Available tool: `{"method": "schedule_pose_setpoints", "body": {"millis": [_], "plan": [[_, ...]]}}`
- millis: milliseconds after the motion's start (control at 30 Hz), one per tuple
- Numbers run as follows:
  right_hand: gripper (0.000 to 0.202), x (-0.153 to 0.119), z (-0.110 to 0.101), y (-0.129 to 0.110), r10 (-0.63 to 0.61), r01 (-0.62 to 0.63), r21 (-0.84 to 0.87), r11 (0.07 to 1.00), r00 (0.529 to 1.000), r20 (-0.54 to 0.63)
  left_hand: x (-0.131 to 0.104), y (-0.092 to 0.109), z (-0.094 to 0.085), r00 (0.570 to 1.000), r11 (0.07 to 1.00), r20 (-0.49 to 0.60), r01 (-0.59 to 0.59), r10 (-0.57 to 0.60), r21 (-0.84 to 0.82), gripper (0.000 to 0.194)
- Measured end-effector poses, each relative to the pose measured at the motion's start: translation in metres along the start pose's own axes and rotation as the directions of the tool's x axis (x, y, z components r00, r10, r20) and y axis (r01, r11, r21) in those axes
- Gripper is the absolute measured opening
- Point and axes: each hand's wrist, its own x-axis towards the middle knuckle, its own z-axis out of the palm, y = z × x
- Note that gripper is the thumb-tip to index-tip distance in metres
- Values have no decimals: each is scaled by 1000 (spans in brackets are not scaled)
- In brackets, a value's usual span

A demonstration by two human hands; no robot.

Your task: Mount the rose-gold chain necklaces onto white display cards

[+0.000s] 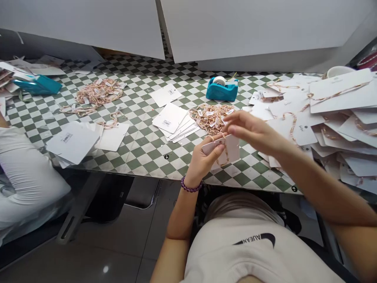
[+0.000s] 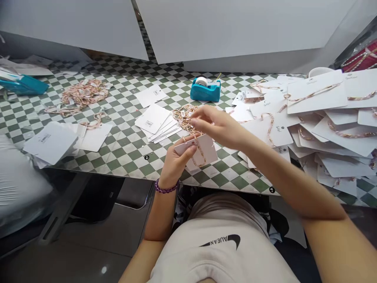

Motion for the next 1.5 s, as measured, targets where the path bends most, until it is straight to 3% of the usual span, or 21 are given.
{"method": "schedule_pose_setpoints", "body": {"millis": [167,333,467,600,767,967,1133,1367,1500], "plan": [[45,-48,35,44,141,-131,214,968,990,-30,0,1,4,1000,1000,-2,6,-6,-19,37],[44,-64,56,46,214,-116,384,916,951,-222,3,2,7,999,999,5,35,-35,-40,37],[48,-75,58,47,308,-93,569,817,904,-296,5,11,9,998,1000,53,24,-24,4,40],[47,-86,58,49,339,-31,743,669,902,-268,5,27,16,993,988,115,16,-34,151,42],[48,-95,50,49,373,21,800,600,877,-303,6,40,31,993,950,118,-22,-15,313,48],[46,-103,37,56,415,96,867,488,848,-328,12,44,52,992,937,120,-4,-41,351,45],[44,-109,32,62,425,138,850,508,819,-387,19,37,63,997,956,77,-8,-16,293,38],[41,-113,26,67,425,144,841,522,810,-403,24,30,74,997,967,71,16,-35,253,46],[38,-114,27,72,395,154,797,583,804,-444,25,27,75,998,977,51,13,-25,212,40]]}}
